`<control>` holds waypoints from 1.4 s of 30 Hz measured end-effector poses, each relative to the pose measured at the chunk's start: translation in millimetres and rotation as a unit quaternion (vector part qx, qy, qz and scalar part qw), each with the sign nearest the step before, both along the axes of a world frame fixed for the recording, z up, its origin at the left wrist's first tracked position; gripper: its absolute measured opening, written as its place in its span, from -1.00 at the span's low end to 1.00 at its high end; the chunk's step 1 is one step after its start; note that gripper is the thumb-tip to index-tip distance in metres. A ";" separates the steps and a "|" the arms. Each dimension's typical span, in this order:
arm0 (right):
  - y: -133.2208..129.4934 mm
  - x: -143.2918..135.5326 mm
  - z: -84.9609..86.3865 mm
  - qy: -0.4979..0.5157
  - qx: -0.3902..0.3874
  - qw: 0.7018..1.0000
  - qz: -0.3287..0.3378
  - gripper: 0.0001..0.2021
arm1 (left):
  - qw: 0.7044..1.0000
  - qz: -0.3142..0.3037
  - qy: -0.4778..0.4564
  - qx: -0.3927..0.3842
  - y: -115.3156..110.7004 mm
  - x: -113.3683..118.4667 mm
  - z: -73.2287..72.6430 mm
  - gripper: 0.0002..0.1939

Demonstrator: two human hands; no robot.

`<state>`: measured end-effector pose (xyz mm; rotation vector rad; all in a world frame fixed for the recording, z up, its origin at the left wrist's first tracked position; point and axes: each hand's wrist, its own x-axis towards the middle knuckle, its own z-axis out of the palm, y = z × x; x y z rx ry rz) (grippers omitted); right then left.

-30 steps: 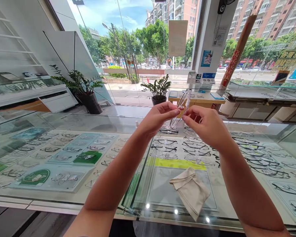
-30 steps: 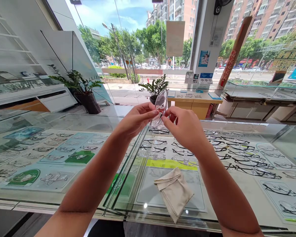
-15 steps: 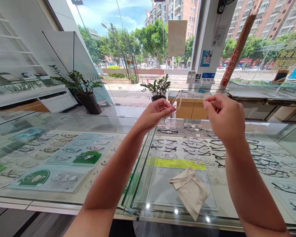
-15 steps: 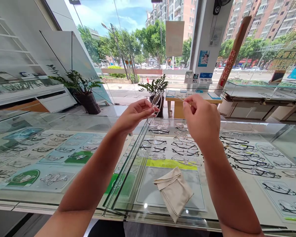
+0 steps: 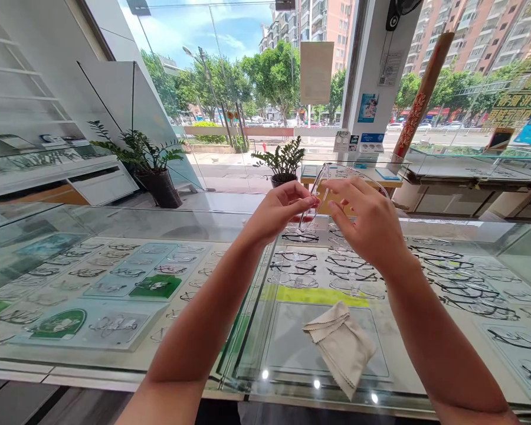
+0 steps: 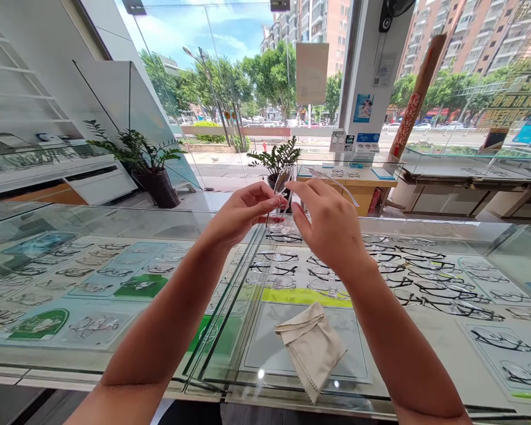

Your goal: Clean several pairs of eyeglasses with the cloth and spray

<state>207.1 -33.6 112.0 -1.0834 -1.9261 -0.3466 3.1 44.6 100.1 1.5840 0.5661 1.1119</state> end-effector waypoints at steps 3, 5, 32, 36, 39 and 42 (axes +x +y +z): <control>6.6 0.8 -4.6 -0.008 0.023 1.000 -0.001 -0.67 | 1.000 0.004 -0.007 0.008 -1.7 0.5 0.1 -0.64; 9.8 2.7 -6.6 -0.006 0.034 0.999 -0.005 -0.68 | 1.000 0.012 -0.021 0.012 -1.8 1.3 0.2 -0.63; 8.7 10.3 -7.7 -0.095 -0.098 0.986 -0.099 -0.66 | 0.978 0.151 -0.143 0.016 7.8 -3.8 3.1 -0.62; -0.1 9.3 -4.0 -0.072 -0.127 0.986 -0.084 -0.63 | 0.981 0.147 -0.125 0.036 1.8 1.7 1.1 -0.63; -8.3 6.6 -0.3 -0.036 -0.116 0.992 -0.043 -0.55 | 0.987 0.113 -0.097 0.060 -7.2 8.1 -0.2 -0.61; -9.6 1.9 -1.2 -0.011 -0.128 0.992 0.009 -0.45 | 0.991 0.073 -0.082 0.080 -15.1 12.2 0.2 -0.56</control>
